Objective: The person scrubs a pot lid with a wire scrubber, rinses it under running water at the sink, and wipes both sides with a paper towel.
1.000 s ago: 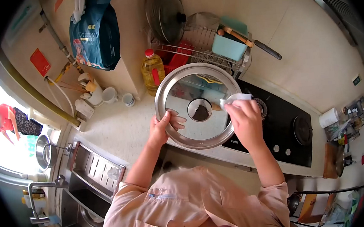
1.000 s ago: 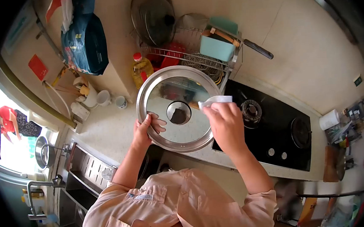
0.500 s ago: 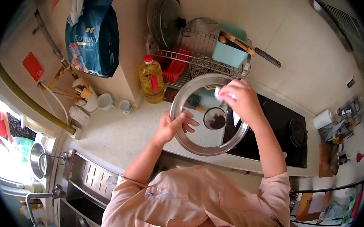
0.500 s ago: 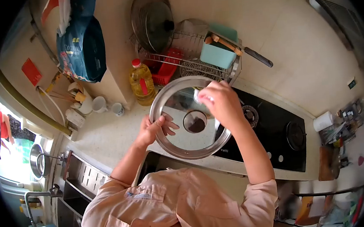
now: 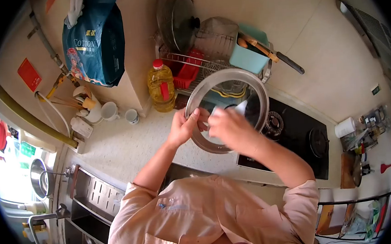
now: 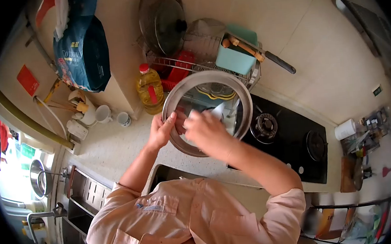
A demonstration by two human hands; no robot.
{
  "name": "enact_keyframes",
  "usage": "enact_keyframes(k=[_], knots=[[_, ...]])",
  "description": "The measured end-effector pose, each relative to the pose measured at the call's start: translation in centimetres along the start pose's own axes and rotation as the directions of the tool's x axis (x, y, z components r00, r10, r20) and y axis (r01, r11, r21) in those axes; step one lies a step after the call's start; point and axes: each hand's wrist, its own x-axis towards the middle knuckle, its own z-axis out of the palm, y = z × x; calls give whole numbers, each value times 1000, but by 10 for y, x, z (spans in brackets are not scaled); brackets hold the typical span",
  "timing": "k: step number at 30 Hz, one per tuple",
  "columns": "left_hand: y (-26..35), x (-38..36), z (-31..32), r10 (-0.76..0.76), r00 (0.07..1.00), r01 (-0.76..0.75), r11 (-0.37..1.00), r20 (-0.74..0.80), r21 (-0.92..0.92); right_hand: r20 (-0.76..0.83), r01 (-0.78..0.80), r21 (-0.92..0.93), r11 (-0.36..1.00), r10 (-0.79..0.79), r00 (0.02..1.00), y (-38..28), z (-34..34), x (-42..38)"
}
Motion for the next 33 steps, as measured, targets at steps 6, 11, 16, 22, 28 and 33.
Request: enact_keyframes(k=[6, 11, 16, 22, 28, 33], knots=[[0, 15, -3, 78, 995, -84, 992, -60, -94, -196, -58, -252, 966, 7, 980, -16, -11, 10], [16, 15, -1, 95, 986, -119, 978, -138, -173, -247, -88, -93, 992, 63, 967, -49, -7, -22], [26, 12, -11, 171, 977, -199, 945, -124, -260, -293, -324, 740, 589, 717, 633, -40, -14, -87], [25, 11, 6, 94, 995, -94, 961, -11, -259, -96, 280, 960, 19, 959, 265, -17, 8, -92], [20, 14, 17, 403, 914, -393, 906, -38, 158, -232, 207, 964, 164, 900, 369, -16, 2, -103], [49, -15, 32, 503, 615, -702, -1, 607, 712, -177, 199, 971, 133, 958, 224, -26, -15, -101]])
